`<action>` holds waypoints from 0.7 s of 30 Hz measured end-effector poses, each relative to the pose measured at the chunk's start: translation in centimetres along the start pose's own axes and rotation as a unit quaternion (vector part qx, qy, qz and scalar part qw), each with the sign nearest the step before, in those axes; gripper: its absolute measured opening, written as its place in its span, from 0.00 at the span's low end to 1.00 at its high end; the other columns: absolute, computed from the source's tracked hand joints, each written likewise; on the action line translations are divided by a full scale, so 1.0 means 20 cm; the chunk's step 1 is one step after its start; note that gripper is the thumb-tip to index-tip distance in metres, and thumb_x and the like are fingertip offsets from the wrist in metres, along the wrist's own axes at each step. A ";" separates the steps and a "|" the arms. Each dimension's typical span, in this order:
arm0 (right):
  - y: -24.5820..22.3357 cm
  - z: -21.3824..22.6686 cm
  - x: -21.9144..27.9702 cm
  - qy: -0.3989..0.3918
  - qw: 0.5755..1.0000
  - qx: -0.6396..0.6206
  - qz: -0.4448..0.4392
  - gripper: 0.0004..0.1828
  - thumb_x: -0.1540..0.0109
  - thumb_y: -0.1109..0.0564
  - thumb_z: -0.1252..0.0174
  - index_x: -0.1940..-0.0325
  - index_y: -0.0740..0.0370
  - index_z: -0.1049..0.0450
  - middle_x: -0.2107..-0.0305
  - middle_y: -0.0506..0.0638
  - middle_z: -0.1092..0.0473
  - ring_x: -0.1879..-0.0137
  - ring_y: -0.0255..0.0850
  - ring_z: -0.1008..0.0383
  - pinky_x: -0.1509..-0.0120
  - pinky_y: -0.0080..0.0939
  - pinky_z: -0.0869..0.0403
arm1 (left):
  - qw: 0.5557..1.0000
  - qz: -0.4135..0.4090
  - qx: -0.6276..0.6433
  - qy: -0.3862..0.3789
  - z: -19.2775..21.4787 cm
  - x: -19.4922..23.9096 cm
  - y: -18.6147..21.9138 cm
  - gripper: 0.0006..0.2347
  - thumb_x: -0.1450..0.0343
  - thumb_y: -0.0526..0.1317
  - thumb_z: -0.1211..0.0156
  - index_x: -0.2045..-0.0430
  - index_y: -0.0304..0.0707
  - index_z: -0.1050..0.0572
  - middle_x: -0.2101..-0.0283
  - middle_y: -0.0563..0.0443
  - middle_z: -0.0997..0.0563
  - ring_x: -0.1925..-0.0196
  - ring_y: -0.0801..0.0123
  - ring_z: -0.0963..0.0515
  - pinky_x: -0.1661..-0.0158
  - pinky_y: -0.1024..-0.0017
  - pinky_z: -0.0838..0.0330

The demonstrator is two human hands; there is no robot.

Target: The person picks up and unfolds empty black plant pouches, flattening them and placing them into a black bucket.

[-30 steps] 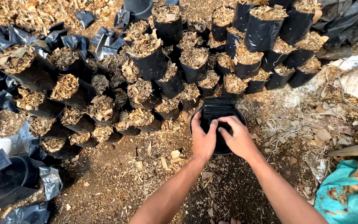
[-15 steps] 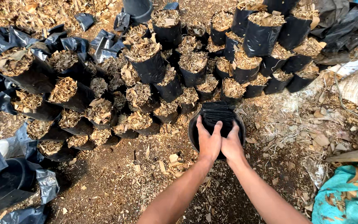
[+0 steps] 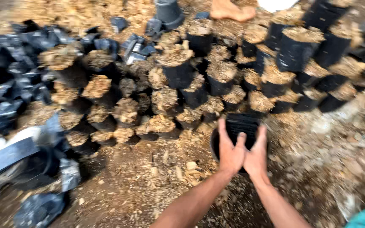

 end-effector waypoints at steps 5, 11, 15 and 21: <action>0.11 -0.03 -0.06 -0.049 0.993 -0.090 -0.051 0.40 0.45 0.60 0.33 0.30 0.70 0.37 0.43 0.61 0.29 0.43 0.48 0.27 0.40 0.45 0.26 | 0.999 0.005 0.032 0.019 -0.01 -0.03 -0.01 0.38 0.29 0.42 0.39 0.27 0.25 0.55 0.26 0.30 0.41 0.23 0.48 0.40 0.28 0.66 0.48; 0.36 -0.08 -0.15 -0.017 0.980 -0.196 -0.036 0.48 0.44 0.64 0.36 0.23 0.64 0.51 0.40 0.53 0.37 0.42 0.42 0.29 0.47 0.45 0.24 | 0.998 -0.021 -0.062 -0.018 -0.04 -0.04 -0.08 0.41 0.26 0.48 0.38 0.23 0.27 0.57 0.21 0.28 0.48 0.19 0.40 0.50 0.28 0.47 0.67; 0.38 -0.10 -0.22 -0.057 0.992 -0.113 -0.009 0.40 0.42 0.71 0.37 0.26 0.69 0.42 0.41 0.60 0.32 0.41 0.44 0.29 0.38 0.46 0.26 | 0.999 0.016 -0.030 -0.010 -0.04 -0.08 -0.10 0.42 0.30 0.52 0.40 0.24 0.29 0.52 0.25 0.30 0.43 0.22 0.41 0.46 0.29 0.46 0.61; 0.45 -0.10 -0.18 -0.064 0.991 -0.109 -0.040 0.45 0.38 0.71 0.38 0.20 0.66 0.49 0.38 0.61 0.36 0.37 0.44 0.31 0.36 0.45 0.28 | 1.000 0.010 -0.019 -0.020 -0.04 -0.09 -0.13 0.42 0.30 0.51 0.40 0.25 0.24 0.52 0.25 0.27 0.43 0.24 0.40 0.43 0.29 0.54 0.53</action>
Point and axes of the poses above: each hand's wrist, its own x-axis away from the middle knuckle, its own z-axis out of the back of the hand, y = z × x, the point moved 7 cm from there along -x, towards the middle knuckle
